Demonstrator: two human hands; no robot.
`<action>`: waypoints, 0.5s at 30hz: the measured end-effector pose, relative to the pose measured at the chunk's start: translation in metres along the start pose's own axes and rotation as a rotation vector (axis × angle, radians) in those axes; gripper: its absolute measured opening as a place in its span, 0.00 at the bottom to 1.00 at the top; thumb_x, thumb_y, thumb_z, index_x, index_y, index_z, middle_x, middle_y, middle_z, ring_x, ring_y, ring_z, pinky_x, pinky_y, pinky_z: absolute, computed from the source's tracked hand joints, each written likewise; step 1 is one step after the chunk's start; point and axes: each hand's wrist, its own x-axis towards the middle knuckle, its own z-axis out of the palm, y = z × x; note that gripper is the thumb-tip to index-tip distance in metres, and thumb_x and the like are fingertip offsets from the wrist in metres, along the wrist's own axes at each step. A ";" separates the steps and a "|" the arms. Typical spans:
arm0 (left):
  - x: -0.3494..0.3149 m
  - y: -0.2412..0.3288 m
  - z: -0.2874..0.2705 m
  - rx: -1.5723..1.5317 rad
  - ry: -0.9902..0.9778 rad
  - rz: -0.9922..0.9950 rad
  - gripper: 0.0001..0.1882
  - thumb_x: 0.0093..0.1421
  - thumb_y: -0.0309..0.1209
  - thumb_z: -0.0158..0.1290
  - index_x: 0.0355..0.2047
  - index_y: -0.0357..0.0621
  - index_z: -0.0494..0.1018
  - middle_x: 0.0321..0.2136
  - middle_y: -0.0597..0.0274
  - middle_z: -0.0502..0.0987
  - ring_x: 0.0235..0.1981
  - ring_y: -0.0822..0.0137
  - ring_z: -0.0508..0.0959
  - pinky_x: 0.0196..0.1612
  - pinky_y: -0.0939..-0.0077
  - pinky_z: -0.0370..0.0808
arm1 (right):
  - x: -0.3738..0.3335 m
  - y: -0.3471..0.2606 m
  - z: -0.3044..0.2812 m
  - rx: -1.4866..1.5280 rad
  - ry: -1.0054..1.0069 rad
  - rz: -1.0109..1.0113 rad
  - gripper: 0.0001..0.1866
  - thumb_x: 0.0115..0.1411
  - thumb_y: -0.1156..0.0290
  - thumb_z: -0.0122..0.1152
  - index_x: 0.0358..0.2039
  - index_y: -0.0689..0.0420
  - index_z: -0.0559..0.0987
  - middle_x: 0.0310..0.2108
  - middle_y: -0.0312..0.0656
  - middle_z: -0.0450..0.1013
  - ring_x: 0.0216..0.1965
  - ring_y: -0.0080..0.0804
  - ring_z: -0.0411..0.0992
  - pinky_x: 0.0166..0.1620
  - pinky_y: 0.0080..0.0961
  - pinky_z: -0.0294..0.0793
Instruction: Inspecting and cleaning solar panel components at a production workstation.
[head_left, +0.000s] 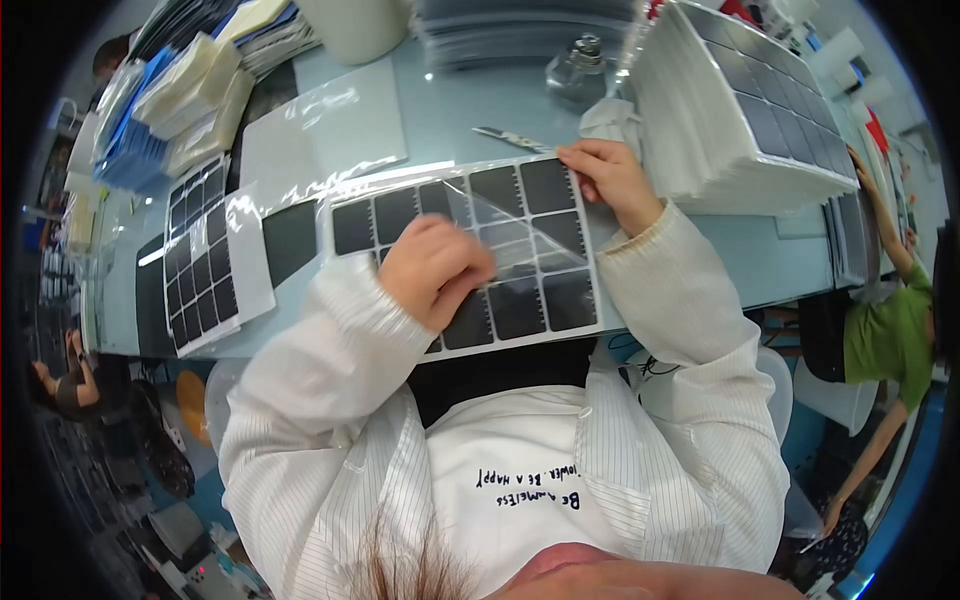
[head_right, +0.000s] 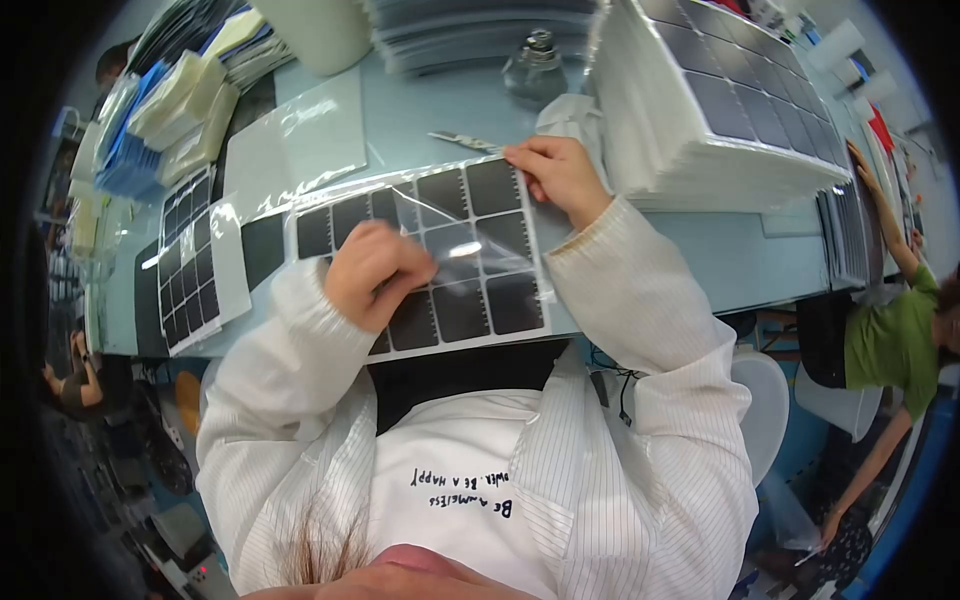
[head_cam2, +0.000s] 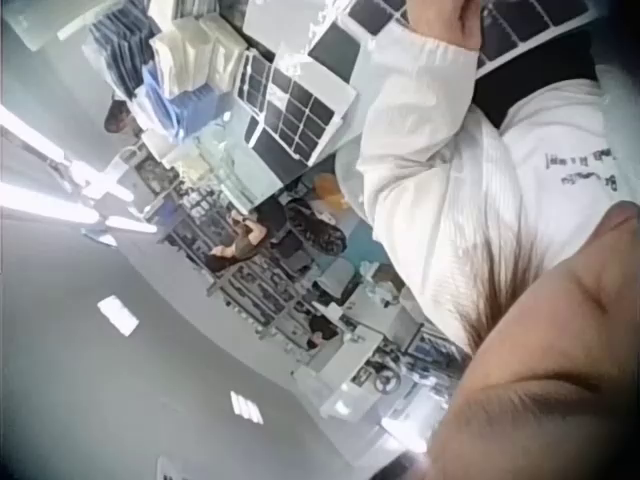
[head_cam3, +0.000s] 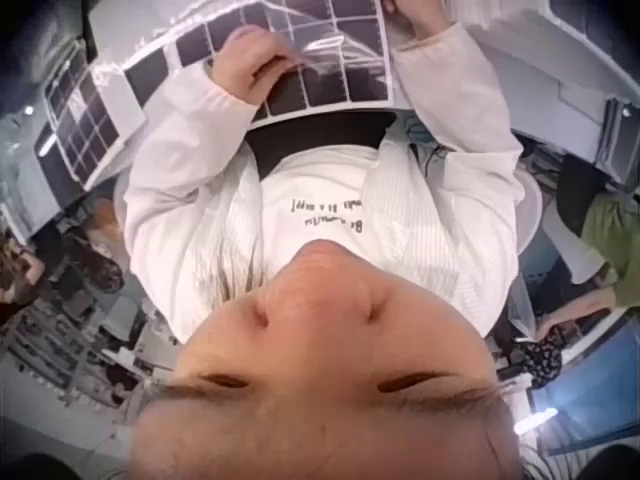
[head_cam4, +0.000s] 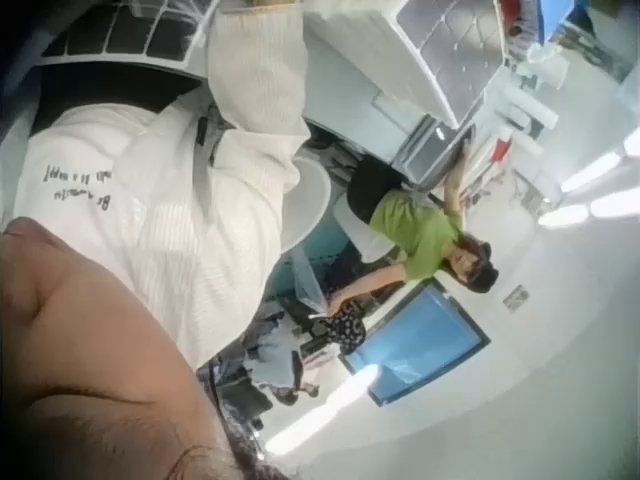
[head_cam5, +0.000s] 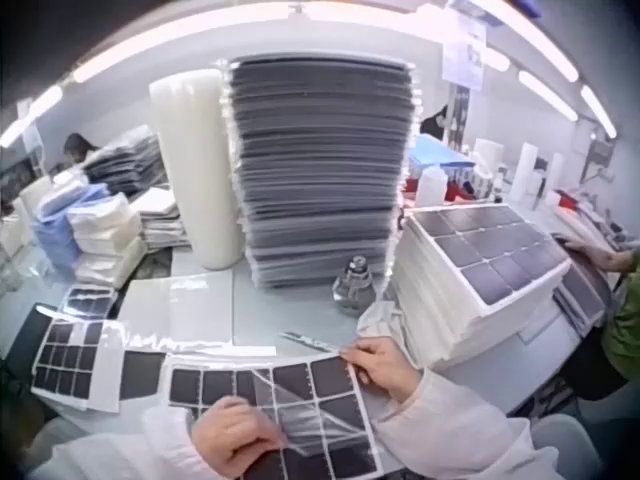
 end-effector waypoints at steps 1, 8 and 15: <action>-0.020 0.008 -0.008 -0.020 0.004 -0.076 0.08 0.45 0.18 0.54 0.25 0.43 0.69 0.25 0.63 0.73 0.29 0.61 0.73 0.40 0.69 0.66 | 0.000 -0.001 0.000 0.003 -0.018 0.006 0.10 0.56 0.67 0.55 0.23 0.59 0.76 0.14 0.28 0.64 0.12 0.12 0.57 0.16 0.10 0.51; -0.209 0.024 -0.080 -0.418 0.739 -0.713 0.04 0.55 0.20 0.48 0.31 0.40 0.69 0.25 0.61 0.72 0.26 0.72 0.69 0.30 0.82 0.66 | 0.003 0.001 0.002 -0.139 -0.028 -0.008 0.10 0.58 0.66 0.53 0.29 0.59 0.76 0.15 0.27 0.65 0.12 0.11 0.56 0.16 0.08 0.50; -0.461 0.067 -0.189 -0.220 1.663 -0.870 0.21 0.63 0.45 0.38 0.32 0.38 0.72 0.11 0.67 0.59 0.16 0.72 0.62 0.20 0.81 0.59 | 0.003 0.006 -0.003 -0.159 -0.044 0.006 0.09 0.59 0.66 0.52 0.29 0.57 0.76 0.15 0.25 0.64 0.13 0.09 0.55 0.16 0.08 0.49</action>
